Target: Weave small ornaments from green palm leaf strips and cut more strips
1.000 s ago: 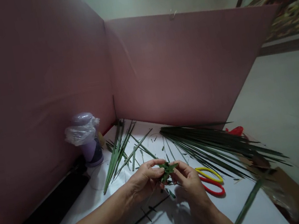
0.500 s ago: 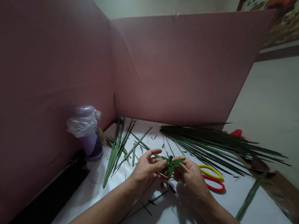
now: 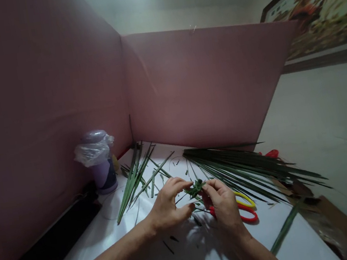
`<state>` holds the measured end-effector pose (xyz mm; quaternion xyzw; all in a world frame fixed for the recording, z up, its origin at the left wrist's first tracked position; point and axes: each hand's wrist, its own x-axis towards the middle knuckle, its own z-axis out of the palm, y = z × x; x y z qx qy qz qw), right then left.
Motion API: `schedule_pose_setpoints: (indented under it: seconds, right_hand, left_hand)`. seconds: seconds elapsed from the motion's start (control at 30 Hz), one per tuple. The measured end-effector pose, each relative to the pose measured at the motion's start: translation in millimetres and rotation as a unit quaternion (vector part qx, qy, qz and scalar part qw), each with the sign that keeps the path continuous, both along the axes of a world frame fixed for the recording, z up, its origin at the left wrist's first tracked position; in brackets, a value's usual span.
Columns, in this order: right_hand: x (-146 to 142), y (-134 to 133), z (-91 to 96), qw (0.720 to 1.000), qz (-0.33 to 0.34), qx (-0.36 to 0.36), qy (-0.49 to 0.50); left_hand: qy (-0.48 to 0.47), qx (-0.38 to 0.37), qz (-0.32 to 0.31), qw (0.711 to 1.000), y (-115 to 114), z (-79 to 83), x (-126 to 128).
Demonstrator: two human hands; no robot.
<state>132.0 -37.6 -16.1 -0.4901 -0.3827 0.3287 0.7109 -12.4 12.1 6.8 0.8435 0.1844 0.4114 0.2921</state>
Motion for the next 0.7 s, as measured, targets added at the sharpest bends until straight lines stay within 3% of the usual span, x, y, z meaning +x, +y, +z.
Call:
schedule_pose_setpoints:
  seconds: [0.17,0.27,0.43,0.57,0.7]
  right_hand:
    - [-3.9,-3.7,3.2,1.000,-0.004,0.002,-0.028]
    - [-5.1,-3.0,0.7,1.000,-0.003,0.008,-0.028]
    - [-3.3,-1.6,-3.7,0.995,-0.085,0.026,-0.043]
    - [0.6,-3.1,-1.3,0.980,-0.156,0.036,-0.121]
    - [-0.3,-7.4,3.6,0.986,-0.104,0.028,-0.127]
  left_hand:
    - [-0.005,0.006,0.043,0.999,-2.9,-6.5,7.0]
    - [-0.039,-0.106,0.025,0.993,-0.7,-6.6,8.3]
    - [-0.115,-0.352,-0.042,0.928,5.5,-7.2,8.2]
    - [-0.174,-0.434,-0.101,0.878,5.5,-7.2,7.2]
    - [-0.192,-0.481,-0.151,0.842,3.1,-4.4,5.3]
